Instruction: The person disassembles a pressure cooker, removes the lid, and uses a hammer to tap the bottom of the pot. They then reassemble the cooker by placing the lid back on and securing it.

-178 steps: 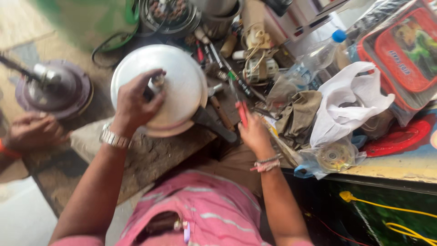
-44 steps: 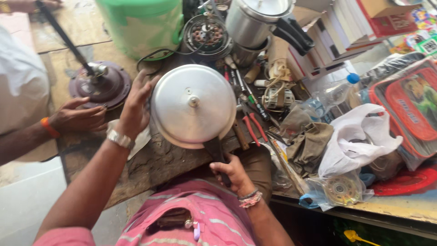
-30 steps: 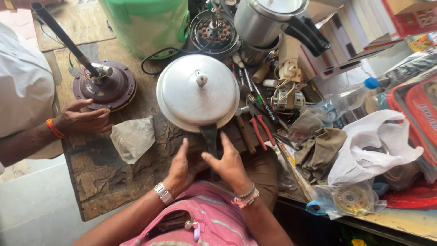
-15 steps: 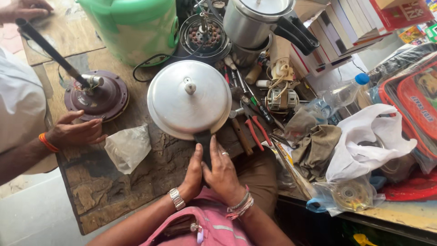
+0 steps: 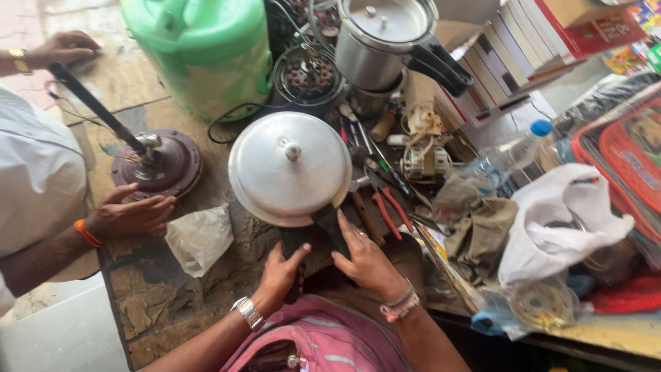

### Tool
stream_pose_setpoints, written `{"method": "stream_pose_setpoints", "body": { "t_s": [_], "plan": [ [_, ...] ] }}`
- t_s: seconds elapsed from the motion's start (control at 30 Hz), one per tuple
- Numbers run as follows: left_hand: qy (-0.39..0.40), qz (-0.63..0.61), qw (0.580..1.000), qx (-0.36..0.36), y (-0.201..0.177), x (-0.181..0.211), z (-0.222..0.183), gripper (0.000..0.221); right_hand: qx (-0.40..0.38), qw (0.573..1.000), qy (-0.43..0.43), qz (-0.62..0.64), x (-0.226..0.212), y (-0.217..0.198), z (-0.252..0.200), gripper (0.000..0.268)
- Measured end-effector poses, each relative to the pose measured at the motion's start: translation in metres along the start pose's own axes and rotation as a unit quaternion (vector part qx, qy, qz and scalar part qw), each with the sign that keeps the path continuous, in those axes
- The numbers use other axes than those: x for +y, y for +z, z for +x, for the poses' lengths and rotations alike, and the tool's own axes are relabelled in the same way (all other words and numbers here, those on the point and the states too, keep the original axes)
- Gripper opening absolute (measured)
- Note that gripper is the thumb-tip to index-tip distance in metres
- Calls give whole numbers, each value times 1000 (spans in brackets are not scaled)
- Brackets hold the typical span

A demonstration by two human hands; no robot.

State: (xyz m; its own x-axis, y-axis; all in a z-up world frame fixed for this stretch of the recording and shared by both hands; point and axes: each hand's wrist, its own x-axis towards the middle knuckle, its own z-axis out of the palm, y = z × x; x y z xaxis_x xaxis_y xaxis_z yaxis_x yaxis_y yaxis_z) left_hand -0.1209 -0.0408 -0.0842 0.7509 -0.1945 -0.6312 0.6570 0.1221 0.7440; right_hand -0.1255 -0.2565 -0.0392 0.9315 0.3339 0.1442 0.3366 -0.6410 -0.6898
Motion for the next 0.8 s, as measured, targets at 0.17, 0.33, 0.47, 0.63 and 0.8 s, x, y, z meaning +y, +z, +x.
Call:
{"method": "stream_pose_setpoints", "body": {
  "t_s": [0.17,0.33,0.47,0.63,0.8],
  "plan": [
    [47,44,995,72,6,-3,0,37,-11,955,267,128,-16,12,9,70],
    [50,44,996,60,1,-11,9,35,37,897,215,384,-26,9,15,60],
    [84,54,994,48,5,-15,8,32,45,816,241,523,-35,0,12,61],
    [60,22,997,35,2,-11,3,32,147,833,280,454,-28,-12,-5,58],
    [38,22,999,23,0,-5,2,31,304,890,236,245,-4,-27,-36,59]
  ]
}}
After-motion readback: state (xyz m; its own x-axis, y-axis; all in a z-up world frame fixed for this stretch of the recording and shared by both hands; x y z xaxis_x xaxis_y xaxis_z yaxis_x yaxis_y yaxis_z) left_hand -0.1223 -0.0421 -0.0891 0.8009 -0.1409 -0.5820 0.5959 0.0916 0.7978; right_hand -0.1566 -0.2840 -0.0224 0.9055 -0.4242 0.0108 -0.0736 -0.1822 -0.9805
